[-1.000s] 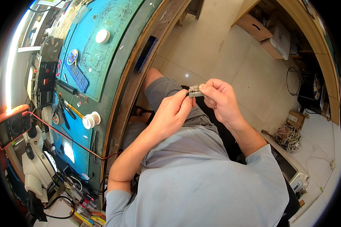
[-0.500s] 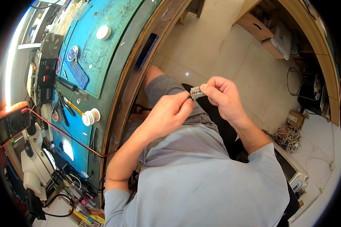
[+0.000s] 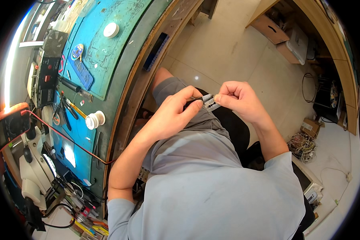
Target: The person uses a utility knife to scrape a small black electronic component, then applies a substance from a small white container using tweezers. They then place the component on a blue mat and work on it under a microscope.
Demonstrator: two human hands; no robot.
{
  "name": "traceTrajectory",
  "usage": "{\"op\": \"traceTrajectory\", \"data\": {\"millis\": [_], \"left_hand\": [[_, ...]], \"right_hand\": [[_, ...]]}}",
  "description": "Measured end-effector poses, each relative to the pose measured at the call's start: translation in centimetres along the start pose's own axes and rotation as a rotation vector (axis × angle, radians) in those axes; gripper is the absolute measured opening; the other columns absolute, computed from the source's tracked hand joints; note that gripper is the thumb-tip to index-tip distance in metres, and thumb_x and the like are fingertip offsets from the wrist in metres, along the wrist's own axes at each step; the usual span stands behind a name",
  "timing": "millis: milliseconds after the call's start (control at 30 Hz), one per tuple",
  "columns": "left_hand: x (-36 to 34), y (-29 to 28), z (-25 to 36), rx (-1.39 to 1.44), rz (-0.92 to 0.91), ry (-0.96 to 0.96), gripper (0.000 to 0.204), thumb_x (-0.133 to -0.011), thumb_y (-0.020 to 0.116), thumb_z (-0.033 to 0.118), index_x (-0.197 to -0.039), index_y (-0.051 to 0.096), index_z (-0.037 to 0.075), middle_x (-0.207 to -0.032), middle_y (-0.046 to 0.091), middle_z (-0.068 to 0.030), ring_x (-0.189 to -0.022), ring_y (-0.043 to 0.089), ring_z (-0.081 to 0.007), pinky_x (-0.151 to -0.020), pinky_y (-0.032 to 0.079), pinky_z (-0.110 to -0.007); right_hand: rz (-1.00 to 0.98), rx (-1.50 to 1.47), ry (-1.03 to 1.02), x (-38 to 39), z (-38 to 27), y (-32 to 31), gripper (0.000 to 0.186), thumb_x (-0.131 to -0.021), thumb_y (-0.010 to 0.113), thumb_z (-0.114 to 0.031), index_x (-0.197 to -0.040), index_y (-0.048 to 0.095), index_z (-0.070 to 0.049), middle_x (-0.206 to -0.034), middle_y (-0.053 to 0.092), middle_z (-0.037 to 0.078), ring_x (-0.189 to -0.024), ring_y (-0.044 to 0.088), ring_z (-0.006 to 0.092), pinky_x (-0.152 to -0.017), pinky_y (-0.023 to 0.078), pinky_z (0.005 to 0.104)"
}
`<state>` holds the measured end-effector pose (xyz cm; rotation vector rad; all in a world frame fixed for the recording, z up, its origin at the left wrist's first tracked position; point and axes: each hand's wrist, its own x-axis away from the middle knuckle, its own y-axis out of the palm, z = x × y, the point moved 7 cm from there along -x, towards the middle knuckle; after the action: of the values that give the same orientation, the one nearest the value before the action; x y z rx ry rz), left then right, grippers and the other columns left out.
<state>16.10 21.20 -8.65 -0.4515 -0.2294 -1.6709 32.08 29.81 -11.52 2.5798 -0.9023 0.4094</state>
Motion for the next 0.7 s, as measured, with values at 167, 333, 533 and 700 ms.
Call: {"op": "traceTrajectory", "data": {"millis": [167,333,533,700], "left_hand": [[0.16,-0.44,0.49,-0.035,0.018,-0.01,0.025,-0.105,0.059,0.022,-0.11,0.067,-0.002,-0.076,0.063,-0.0056,-0.066,0.05,-0.0101,-0.059,0.041,-0.03],[0.17,-0.6,0.48,-0.024,0.02,-0.044,0.028,-0.105,0.059,0.023,-0.113,0.069,-0.002,-0.075,0.063,-0.0055,-0.066,0.05,-0.0101,-0.059,0.041,-0.03],[0.07,-0.57,0.13,-0.029,0.019,0.009,0.028,-0.105,0.059,0.023,-0.113,0.069,-0.002,-0.075,0.063,-0.0056,-0.065,0.05,-0.01,-0.059,0.041,-0.031],[0.16,-0.54,0.54,-0.061,0.012,0.034,0.027,-0.104,0.059,0.021,-0.113,0.069,-0.002,-0.074,0.063,-0.0069,-0.064,0.05,-0.0108,-0.058,0.041,-0.031]], "right_hand": [[0.009,0.022,0.007,-0.04,0.07,-0.09,0.023,-0.097,0.075,-0.017,-0.081,0.067,-0.003,-0.066,0.052,-0.009,-0.06,0.038,-0.0002,-0.053,0.028,0.0228],[0.004,0.061,0.023,0.0,-0.17,-0.11,0.023,-0.096,0.074,-0.017,-0.079,0.066,-0.004,-0.065,0.05,-0.01,-0.059,0.037,-0.0001,-0.052,0.027,0.0235],[-0.006,0.049,0.032,-0.17,0.01,-0.04,0.025,-0.096,0.074,-0.017,-0.077,0.064,-0.005,-0.065,0.05,-0.009,-0.059,0.037,0.0,-0.052,0.026,0.0237],[-0.016,0.054,0.039,-0.14,-0.16,0.01,0.025,-0.096,0.075,-0.017,-0.077,0.064,-0.005,-0.066,0.051,-0.009,-0.059,0.037,0.0,-0.052,0.027,0.0234]]}}
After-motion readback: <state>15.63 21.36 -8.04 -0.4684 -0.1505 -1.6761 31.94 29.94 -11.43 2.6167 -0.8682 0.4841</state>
